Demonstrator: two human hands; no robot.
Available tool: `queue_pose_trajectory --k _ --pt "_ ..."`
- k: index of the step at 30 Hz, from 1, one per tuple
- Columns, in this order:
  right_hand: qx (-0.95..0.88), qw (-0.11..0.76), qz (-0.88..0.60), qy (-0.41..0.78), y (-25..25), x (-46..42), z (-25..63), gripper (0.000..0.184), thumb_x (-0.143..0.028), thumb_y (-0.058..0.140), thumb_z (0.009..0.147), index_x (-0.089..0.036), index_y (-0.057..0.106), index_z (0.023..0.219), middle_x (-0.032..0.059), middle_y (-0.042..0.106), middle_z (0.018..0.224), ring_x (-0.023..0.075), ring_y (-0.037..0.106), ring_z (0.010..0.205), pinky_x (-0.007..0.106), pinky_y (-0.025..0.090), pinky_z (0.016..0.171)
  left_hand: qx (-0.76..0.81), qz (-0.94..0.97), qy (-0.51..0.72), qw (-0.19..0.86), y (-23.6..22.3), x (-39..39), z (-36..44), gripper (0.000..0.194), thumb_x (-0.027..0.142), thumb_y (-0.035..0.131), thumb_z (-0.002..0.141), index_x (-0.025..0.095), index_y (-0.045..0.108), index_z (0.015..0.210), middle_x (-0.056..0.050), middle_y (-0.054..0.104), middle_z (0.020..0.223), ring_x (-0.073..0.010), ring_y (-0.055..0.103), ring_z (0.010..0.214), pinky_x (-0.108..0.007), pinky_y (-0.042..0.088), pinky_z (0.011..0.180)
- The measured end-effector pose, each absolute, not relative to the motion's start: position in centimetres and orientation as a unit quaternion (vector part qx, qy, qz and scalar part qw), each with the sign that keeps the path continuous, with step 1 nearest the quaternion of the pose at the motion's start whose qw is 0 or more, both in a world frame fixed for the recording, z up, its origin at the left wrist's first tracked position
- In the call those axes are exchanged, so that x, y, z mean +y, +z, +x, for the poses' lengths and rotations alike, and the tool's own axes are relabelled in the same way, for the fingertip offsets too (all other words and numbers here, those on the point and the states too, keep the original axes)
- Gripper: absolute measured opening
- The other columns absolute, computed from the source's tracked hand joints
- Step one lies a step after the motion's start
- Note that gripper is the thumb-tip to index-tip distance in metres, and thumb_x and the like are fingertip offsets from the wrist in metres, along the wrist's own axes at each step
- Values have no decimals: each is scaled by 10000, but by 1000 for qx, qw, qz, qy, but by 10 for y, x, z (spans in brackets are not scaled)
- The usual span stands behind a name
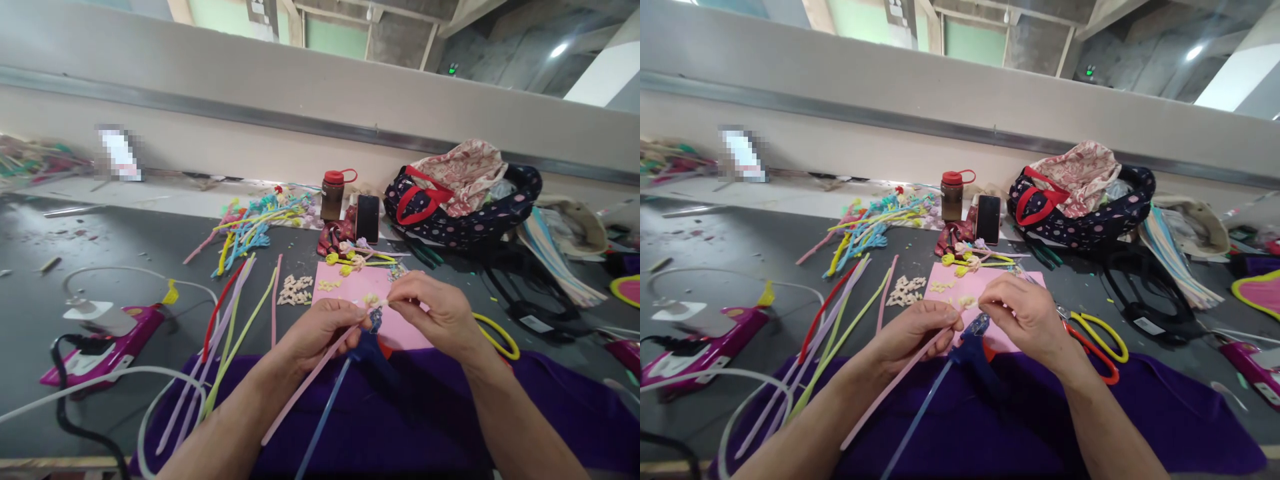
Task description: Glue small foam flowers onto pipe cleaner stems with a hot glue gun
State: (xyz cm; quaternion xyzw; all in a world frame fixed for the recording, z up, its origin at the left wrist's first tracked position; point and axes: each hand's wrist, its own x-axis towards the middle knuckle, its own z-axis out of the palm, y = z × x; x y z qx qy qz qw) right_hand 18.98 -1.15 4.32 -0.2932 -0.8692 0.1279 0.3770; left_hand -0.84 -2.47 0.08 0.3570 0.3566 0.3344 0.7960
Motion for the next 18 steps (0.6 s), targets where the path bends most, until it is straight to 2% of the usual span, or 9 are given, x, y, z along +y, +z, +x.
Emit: queue_pose_trajectory --k 8,18 --pt "-910 291 -284 72 43 -12 193 139 -179 487 860 -186 624 834 45 622 838 150 563 802 291 438 734 393 417 286 768 1 -26 -6 199 279 568 734 111 651 669 20 505 401 -31 360 308 -151 227 334" --pt "-924 268 -271 -33 45 -23 193 153 -143 516 827 -205 650 866 46 636 857 169 554 816 313 438 731 400 452 276 748 -1 -25 -6 194 308 582 712 131 635 653 44 466 377 -32 312 283 -163 179 308"
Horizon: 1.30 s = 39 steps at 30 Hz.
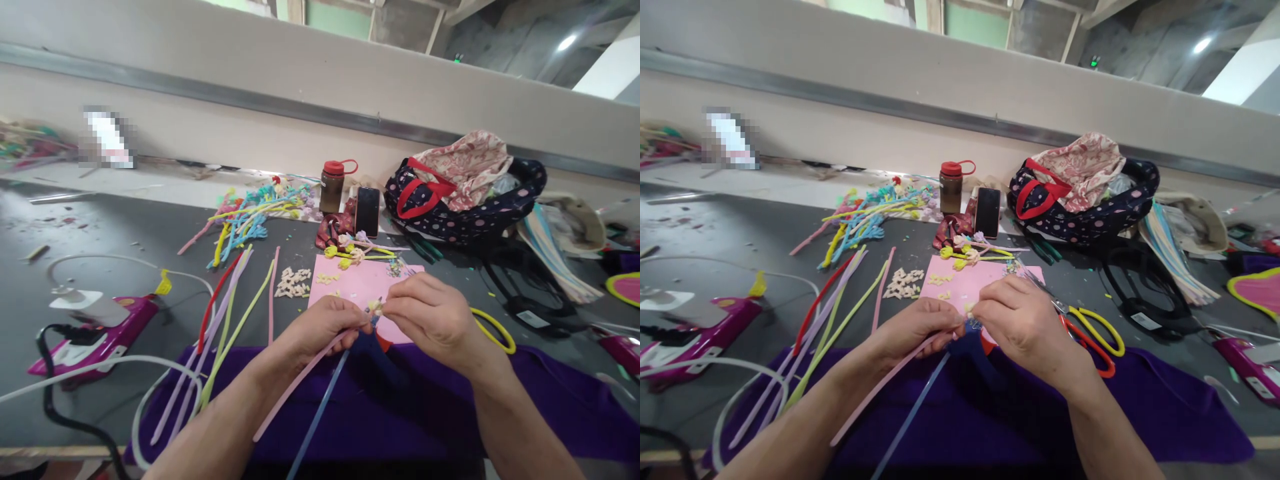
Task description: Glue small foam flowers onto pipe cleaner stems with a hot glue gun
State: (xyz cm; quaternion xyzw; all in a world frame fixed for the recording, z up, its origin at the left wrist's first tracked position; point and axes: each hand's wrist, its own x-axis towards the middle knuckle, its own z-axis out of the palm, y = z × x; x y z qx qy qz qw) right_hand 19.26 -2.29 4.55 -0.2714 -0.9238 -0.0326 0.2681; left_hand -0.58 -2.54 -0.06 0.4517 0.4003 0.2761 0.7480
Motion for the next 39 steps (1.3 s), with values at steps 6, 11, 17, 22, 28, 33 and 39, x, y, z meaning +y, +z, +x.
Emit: queue_pose_trajectory --k 6,11,17,22,28,33,39 --pt "-931 249 -266 -35 42 -22 192 179 -120 477 848 -186 643 850 55 629 871 173 536 821 331 432 739 404 463 261 745 1 -26 -5 205 310 563 725 138 630 635 46 457 364 -33 298 274 -167 179 304" --pt "-937 230 -262 -27 41 -23 192 169 -111 478 848 -177 633 850 47 622 866 167 521 810 327 421 737 416 465 249 741 2 -26 -5 208 305 550 729 140 620 623 47 454 369 -35 305 282 -163 192 307" --pt "-939 225 -259 -25 43 -23 192 184 -110 461 859 -177 632 867 47 625 877 163 516 813 324 420 740 418 464 243 742 3 -26 -5 208 301 550 725 138 615 614 47 448 366 -37 305 286 -167 196 309" --pt "-943 210 -257 -26 44 -23 191 199 -110 445 868 -174 633 863 53 625 877 167 518 819 321 418 739 412 461 243 747 3 -26 -5 213 301 554 726 135 617 609 51 446 365 -32 310 292 -164 201 318" --pt "-944 191 -267 -31 46 -26 190 173 -125 462 868 -158 628 828 55 620 854 170 513 802 319 407 731 410 470 233 746 4 -26 -5 205 289 545 725 132 612 612 57 449 365 -34 320 293 -161 202 314" --pt "-945 171 -277 -35 46 -28 189 171 -142 460 875 -160 617 809 52 616 840 172 514 805 324 398 742 409 474 229 745 3 -25 -5 212 303 548 724 134 613 613 57 449 367 -32 314 299 -159 201 318" --pt "-946 150 -284 -43 46 -30 190 163 -129 460 870 -166 613 827 53 616 857 184 515 838 337 386 753 411 473 226 746 0 -25 -5 216 319 561 713 134 618 617 56 446 375 -33 307 312 -163 199 331"
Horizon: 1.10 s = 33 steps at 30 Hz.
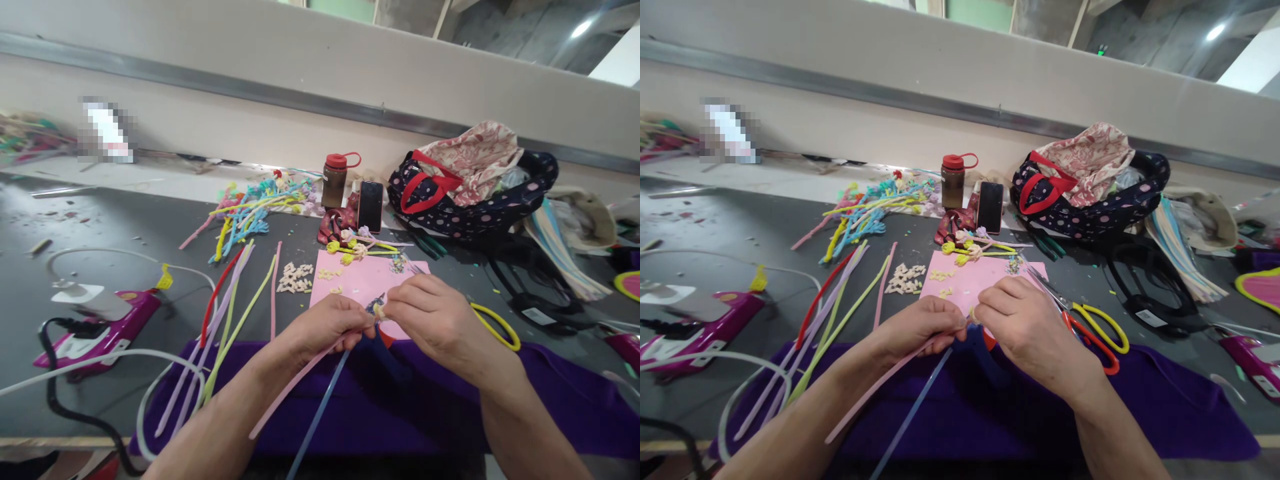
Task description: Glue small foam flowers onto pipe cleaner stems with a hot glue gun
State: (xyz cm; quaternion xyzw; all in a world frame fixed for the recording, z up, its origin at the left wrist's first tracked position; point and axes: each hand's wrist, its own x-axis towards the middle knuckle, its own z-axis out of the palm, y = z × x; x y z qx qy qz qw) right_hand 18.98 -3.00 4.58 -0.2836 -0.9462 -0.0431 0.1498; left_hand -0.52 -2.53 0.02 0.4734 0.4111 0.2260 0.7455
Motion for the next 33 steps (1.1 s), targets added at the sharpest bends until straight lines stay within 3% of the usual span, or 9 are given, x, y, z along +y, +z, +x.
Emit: queue_pose_trajectory --k 13,22,28,33 --pt "-942 156 -290 -56 43 -31 189 166 -162 456 881 -173 618 849 54 623 868 182 525 833 333 380 733 408 481 226 742 1 -25 -6 223 326 554 714 135 617 619 54 451 381 -37 313 317 -169 205 344" --pt "-932 204 -290 -75 46 -33 193 178 -123 488 851 -179 634 934 54 639 911 184 547 849 355 398 770 406 474 241 743 0 -25 -6 212 313 562 710 127 619 626 55 448 371 -28 306 302 -162 200 335" --pt "-899 321 -291 -59 43 -30 200 264 -65 515 798 -165 622 1018 81 629 989 187 553 891 347 435 792 372 440 255 776 -1 -23 -9 217 292 529 724 115 604 623 40 449 343 -38 304 266 -172 166 302" --pt "-911 297 -286 -9 42 -28 197 334 -47 465 788 -180 604 1061 85 596 1044 197 540 947 370 440 816 359 432 253 788 -1 -21 -10 205 278 522 716 115 599 618 40 443 327 -46 309 253 -173 170 290"
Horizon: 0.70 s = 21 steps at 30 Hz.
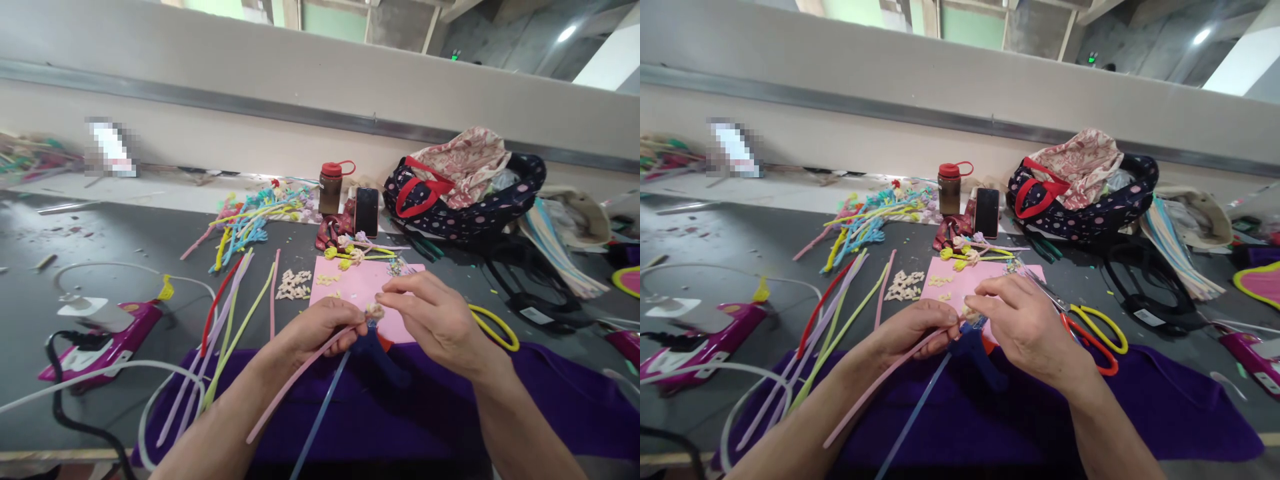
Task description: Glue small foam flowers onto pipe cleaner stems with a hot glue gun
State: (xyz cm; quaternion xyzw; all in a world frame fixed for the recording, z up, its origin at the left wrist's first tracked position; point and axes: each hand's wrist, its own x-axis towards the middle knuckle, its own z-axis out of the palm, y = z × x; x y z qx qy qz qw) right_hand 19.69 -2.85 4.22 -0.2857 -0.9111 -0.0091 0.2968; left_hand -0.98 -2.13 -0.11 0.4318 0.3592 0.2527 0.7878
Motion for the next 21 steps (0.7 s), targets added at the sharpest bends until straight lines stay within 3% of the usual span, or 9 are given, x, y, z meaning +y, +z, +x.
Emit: queue_pose_trajectory --k 17,21 --pt "-921 267 -284 -7 35 -26 190 353 -8 404 784 -202 620 985 83 549 1113 200 495 1004 374 434 813 360 424 252 792 -3 -22 -10 206 255 503 733 110 606 628 29 467 349 -39 307 265 -173 177 312" --pt "-914 288 -285 6 35 -27 190 377 -15 410 788 -208 591 1056 89 547 1129 208 508 1018 389 446 824 360 419 255 793 -3 -21 -9 207 254 519 737 105 608 624 26 469 347 -39 312 268 -175 179 317"
